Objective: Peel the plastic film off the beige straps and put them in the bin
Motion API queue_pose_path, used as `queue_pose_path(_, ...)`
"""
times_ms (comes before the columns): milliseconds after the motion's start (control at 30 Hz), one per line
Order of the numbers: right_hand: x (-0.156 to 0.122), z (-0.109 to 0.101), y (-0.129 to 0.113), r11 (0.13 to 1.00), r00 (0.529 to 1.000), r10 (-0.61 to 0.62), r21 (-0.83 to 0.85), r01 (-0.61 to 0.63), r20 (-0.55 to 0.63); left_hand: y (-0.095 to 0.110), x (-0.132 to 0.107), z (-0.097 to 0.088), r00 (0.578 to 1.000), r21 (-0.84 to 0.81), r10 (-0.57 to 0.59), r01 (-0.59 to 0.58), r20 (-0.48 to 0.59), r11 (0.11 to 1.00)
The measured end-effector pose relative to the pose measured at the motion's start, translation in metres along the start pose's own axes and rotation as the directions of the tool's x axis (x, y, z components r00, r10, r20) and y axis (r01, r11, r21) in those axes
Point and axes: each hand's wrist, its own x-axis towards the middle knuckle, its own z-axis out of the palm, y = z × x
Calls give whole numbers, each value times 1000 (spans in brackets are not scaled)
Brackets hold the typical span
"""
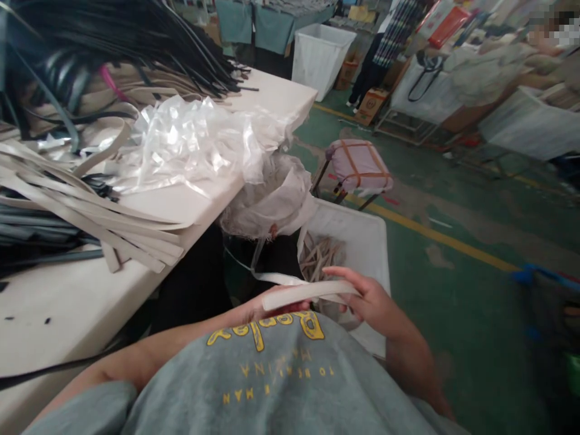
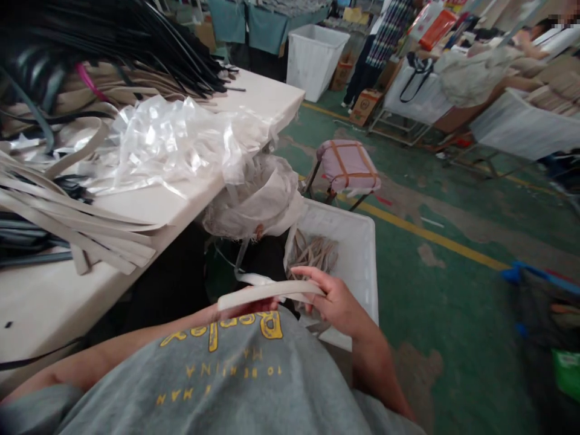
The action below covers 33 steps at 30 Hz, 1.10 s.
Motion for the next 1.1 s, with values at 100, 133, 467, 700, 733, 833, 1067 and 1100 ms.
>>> queue_pose_path(100, 27, 15, -4, 994, 999, -48, -99, 50, 24, -2, -3, -8, 998, -143, 5, -14, -65, 990)
queue_pose_path(133, 37, 22, -5, 988, 997, -74, -134, 76, 23, -1, -5, -8, 995, -197, 17, -37, -102, 980)
queue_pose_path(467, 51, 23, -18, 957, 991, -129, -268, 113, -43, 27, -16, -7, 878, -288, 252, -386, -407, 877)
queue_pose_path(700, 73, 44, -19, 937, 993, -121, -333, 109, -14, 28, -15, -6, 865, -217, 333, -432, -376, 876)
queue_pose_path(733, 71, 40, -18, 951, 995, -102, -295, 95, -10, 31, -17, -7, 840, -221, 352, -467, -413, 856)
queue_pose_path(833, 64, 30, -19, 965, 994, -99, -247, 86, -43, 37, -20, -9, 802, -213, 387, -520, -454, 827)
queue_pose_path(1067, 82, 45, -23, 950, 987, -154, -283, 135, -47, 39, -17, -4, 829, -157, 446, -517, -339, 842)
queue_pose_path(1100, 83, 43, -22, 959, 989, -138, -256, 120, -53, 41, -18, -6, 806, -166, 453, -541, -381, 824)
